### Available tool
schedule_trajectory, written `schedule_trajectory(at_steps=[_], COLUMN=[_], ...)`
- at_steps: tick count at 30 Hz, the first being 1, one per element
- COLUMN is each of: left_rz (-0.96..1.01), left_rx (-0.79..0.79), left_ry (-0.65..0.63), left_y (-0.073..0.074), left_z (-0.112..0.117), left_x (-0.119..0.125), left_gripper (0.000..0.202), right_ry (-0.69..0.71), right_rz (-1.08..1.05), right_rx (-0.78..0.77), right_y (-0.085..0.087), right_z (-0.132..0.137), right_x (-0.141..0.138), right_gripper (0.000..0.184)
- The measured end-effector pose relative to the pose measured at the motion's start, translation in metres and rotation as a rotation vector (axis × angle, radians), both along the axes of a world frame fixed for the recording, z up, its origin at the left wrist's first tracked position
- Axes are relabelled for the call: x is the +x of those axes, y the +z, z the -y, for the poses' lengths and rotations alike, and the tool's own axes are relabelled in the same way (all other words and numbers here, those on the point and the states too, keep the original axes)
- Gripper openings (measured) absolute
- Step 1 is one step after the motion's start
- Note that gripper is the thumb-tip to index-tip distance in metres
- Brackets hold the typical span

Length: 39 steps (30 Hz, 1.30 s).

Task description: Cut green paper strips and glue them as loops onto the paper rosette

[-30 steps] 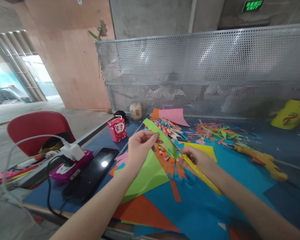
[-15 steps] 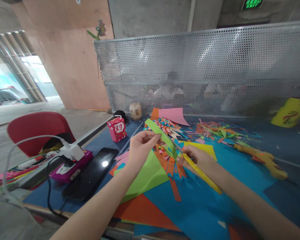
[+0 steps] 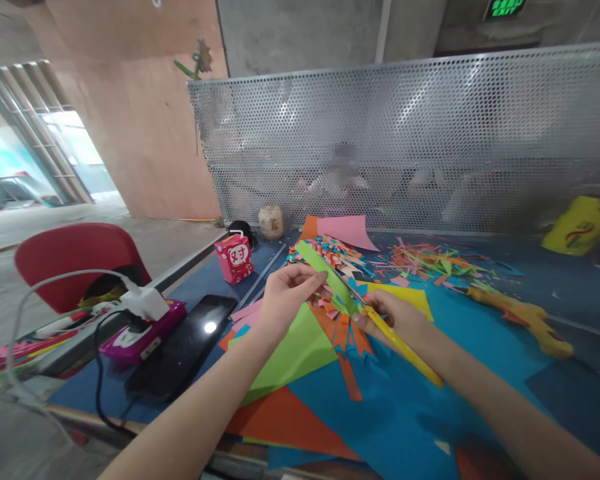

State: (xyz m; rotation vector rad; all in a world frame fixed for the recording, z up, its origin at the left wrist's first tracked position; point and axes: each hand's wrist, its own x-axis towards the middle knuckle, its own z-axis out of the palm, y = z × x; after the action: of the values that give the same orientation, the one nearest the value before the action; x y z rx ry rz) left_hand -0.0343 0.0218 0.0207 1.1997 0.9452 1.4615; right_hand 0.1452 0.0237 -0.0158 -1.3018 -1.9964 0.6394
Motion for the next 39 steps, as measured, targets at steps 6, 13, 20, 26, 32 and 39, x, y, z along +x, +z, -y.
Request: schedule_trajectory(at_steps=[6, 13, 20, 26, 32, 39], left_rz=[0.022, 0.011, 0.016, -0.024, -0.062, -0.049], left_rx=[-0.028, -0.056, -0.065, -0.061, -0.059, -0.067], left_ry=[-0.002, -0.056, -0.077, -0.141, -0.204, -0.212], left_y=[0.0004, -0.002, -0.0013, -0.0041, -0.0064, -0.006], left_z=[-0.0004, -0.0009, -0.0005, 0.0002, -0.0001, -0.0002], left_x=[0.0001, 0.0014, 0.0018, 0.0016, 0.0008, 0.0002], left_gripper=[0.021, 0.025, 0.026, 0.022, 0.021, 0.02], right_ry=[-0.017, -0.016, -0.032, -0.006, -0.006, -0.018], right_rz=[-0.025, -0.006, -0.031, -0.064, -0.057, -0.055], right_rx=[0.015, 0.015, 0.013, -0.009, 0.048, 0.021], right_y=[-0.0013, 0.0006, 0.0, -0.0013, -0.0037, -0.0009], right_z=[-0.0015, 0.0021, 0.001, 0.0028, 0.0038, 0.0038], right_x=[0.0, -0.0013, -0.001, -0.0022, -0.0025, -0.0031], right_gripper=[0.03, 0.026, 0.028, 0.027, 0.021, 0.023])
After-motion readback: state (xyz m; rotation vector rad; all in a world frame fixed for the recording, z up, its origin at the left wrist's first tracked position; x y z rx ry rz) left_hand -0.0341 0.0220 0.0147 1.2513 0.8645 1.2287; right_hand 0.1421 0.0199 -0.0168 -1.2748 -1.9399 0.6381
